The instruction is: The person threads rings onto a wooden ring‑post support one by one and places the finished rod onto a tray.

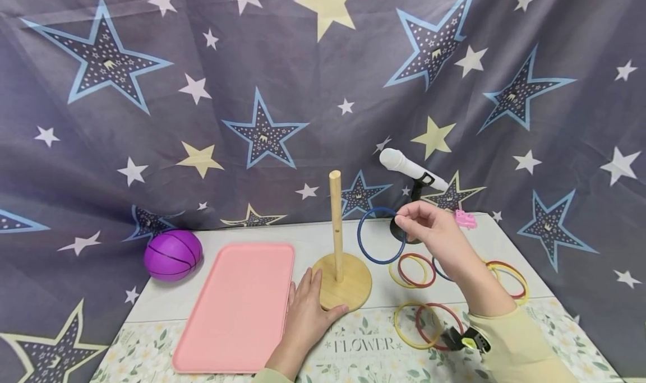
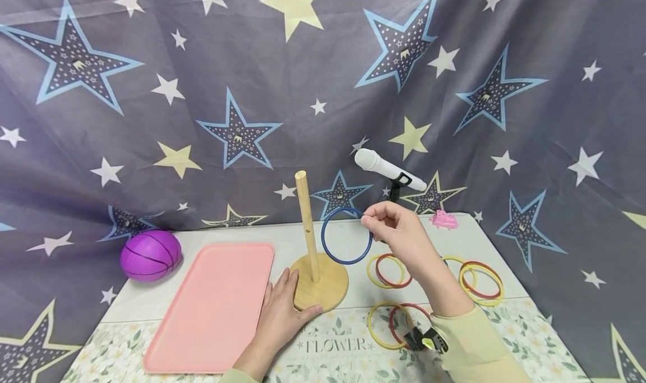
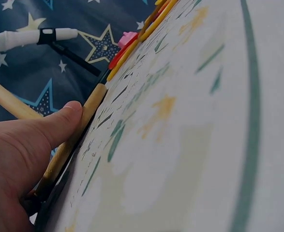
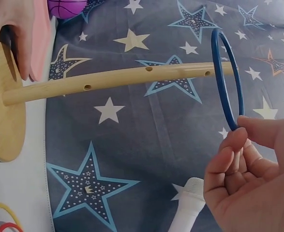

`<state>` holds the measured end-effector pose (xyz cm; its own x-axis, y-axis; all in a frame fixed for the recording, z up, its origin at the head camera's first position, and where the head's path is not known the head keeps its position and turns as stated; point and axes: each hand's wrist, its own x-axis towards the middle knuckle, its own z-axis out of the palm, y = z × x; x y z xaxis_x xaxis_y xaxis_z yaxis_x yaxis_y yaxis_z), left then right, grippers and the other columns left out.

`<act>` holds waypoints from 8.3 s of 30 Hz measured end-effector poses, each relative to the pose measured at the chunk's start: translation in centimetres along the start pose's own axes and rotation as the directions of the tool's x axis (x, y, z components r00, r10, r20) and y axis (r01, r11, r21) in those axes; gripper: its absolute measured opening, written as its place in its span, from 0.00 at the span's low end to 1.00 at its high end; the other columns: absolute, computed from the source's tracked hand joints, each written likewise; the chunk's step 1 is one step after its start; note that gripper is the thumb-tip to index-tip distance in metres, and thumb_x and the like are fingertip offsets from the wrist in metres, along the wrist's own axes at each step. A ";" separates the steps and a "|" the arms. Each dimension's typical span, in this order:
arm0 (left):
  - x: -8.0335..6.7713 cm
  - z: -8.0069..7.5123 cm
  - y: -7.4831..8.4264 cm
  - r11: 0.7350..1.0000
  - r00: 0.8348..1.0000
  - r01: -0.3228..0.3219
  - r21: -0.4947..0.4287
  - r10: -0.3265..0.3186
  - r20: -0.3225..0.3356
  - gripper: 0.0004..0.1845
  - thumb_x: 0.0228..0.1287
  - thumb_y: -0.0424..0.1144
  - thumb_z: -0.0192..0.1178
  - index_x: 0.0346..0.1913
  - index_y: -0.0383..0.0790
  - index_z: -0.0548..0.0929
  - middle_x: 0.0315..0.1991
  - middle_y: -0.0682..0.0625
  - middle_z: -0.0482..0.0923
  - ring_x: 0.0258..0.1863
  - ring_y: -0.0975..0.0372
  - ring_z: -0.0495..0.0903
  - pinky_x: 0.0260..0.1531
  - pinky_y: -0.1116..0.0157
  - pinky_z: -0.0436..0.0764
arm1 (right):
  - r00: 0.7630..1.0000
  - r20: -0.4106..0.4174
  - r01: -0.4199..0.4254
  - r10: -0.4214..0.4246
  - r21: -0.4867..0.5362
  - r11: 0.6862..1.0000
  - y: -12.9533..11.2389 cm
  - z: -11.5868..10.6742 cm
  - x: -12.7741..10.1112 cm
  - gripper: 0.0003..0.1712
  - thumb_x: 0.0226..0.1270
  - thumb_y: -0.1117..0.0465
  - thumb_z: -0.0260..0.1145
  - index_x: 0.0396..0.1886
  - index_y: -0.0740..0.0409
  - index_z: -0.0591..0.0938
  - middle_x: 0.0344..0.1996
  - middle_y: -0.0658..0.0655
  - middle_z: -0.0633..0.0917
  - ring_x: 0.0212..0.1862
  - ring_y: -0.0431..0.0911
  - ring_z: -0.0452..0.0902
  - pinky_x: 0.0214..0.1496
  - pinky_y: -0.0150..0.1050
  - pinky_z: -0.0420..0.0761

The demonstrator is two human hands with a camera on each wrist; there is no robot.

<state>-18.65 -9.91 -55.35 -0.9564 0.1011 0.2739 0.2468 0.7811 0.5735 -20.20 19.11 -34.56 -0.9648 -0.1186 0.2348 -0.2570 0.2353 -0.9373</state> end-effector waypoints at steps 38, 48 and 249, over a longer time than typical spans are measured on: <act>-0.3 0.1 0.1 0.999 0.999 0.041 0.002 -0.041 -0.019 0.62 0.52 0.64 0.85 0.79 0.26 0.71 0.80 0.25 0.63 0.80 0.30 0.63 0.77 0.32 0.65 | 0.982 -0.124 0.170 -0.144 0.236 0.957 -5.9 2.5 4.6 0.01 0.78 0.64 0.73 0.44 0.57 0.88 0.33 0.51 0.85 0.29 0.44 0.78 0.40 0.34 0.83; -0.3 0.1 -0.2 1.000 1.000 0.010 0.018 -0.009 -0.029 0.64 0.51 0.65 0.85 0.77 0.19 0.70 0.78 0.24 0.66 0.79 0.32 0.66 0.79 0.37 0.64 | 0.986 -0.141 0.131 -0.091 0.307 0.943 -4.5 5.2 6.6 0.08 0.77 0.66 0.72 0.47 0.69 0.87 0.31 0.51 0.84 0.29 0.41 0.78 0.40 0.33 0.84; 0.0 -0.3 -0.3 0.998 0.998 0.052 -0.023 -0.051 0.034 0.68 0.50 0.63 0.86 0.82 0.22 0.65 0.81 0.27 0.64 0.82 0.34 0.62 0.82 0.39 0.58 | 0.927 0.005 -0.365 0.376 -0.230 0.902 13.3 -3.6 -7.3 0.24 0.79 0.50 0.75 0.64 0.60 0.89 0.52 0.55 0.90 0.47 0.50 0.83 0.44 0.40 0.85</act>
<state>-18.68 -10.38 -55.30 -0.9725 0.0823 0.2177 0.2005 0.7710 0.6044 -16.74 26.62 -47.77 -0.9903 -0.0267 -0.1360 0.1069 0.4776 -0.8721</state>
